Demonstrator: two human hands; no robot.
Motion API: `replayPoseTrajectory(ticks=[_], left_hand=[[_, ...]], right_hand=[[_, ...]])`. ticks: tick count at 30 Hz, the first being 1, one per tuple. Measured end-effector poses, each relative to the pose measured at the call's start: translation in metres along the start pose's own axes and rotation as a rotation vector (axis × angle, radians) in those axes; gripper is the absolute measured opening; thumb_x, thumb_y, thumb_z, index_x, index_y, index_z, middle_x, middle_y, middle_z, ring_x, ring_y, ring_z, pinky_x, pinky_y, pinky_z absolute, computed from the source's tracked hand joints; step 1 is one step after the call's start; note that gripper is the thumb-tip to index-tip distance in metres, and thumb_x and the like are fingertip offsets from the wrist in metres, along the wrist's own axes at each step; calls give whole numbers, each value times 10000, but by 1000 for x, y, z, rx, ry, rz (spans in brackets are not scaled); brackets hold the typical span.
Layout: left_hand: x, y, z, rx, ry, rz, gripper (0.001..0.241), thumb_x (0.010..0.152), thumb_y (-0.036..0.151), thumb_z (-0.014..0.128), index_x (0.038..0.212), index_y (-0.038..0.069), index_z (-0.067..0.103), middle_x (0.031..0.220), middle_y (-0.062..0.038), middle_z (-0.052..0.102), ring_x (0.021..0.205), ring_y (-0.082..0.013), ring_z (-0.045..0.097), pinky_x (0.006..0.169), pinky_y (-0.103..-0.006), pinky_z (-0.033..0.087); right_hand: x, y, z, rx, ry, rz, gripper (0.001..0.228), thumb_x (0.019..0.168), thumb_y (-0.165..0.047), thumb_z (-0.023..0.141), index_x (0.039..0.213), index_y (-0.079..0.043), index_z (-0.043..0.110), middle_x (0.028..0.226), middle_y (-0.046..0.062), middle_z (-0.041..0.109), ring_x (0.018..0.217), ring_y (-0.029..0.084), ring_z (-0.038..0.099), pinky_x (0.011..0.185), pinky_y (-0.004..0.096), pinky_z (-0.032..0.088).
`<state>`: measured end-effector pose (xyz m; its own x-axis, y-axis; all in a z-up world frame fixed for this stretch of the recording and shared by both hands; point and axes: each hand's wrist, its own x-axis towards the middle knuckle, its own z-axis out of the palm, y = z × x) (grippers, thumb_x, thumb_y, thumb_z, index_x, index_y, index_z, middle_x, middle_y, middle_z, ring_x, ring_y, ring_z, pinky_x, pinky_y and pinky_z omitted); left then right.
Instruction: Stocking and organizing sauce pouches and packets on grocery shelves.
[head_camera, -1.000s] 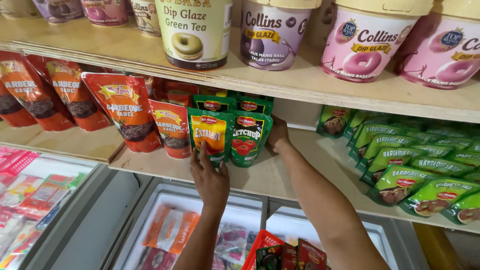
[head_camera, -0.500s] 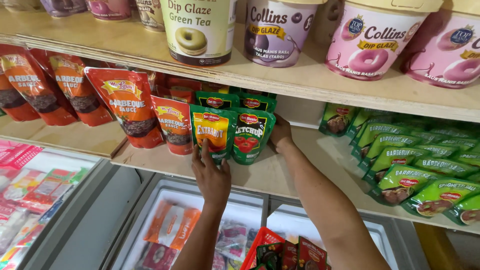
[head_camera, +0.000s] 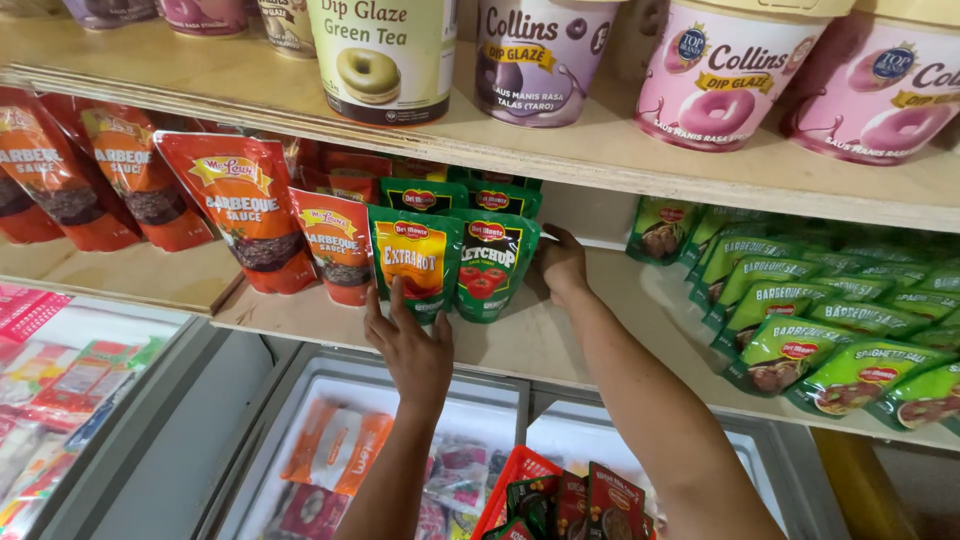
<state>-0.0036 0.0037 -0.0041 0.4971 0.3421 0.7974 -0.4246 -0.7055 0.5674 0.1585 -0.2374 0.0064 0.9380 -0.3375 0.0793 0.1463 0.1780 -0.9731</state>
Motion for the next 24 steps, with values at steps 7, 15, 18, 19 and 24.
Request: replayPoseTrajectory(ticks=[7,15,18,19,24], left_hand=[[-31,-21,-5,-159,-24,47,770,891,128,807,1528,30,386,1468,-263,373,1338,-460,420,1109,-555,413],[-120,-9,1,-320,-350,343,319,894,89,737,1198,83,639,1217,-114,613,1168,-358,579,1023,-465,495],[-172,-31,21,-298,-687,185,211,964,152,694,1172,118,702,1137,-65,702,1110,-312,646,983,-428,539],[-194,-40,23,-303,-705,172,211,964,152,694,1172,118,702,1137,-65,702,1110,-312,646,983,-428,539],[-259,-77,21,-102,-966,-38,456,937,412,701,1198,45,634,1175,-249,692,1111,-454,622,926,-524,521]], right_hand=[[-74,-6,-40,-303,132,-383,447,940,6,562,1386,-2,585,1181,117,703,1020,172,650,858,279,518],[-238,-19,-55,-548,20,-887,319,943,45,573,1253,-6,627,1235,112,651,1116,209,658,983,321,526],[-277,0,-71,-556,-61,-864,233,957,29,625,1190,6,624,1183,134,671,1129,238,662,979,334,519],[-287,9,-81,-566,-57,-844,233,957,29,625,1190,6,624,1183,134,671,1129,238,662,979,334,519],[-320,49,-128,-771,10,-745,121,921,-22,729,1039,-36,709,986,106,719,931,271,680,783,345,542]])
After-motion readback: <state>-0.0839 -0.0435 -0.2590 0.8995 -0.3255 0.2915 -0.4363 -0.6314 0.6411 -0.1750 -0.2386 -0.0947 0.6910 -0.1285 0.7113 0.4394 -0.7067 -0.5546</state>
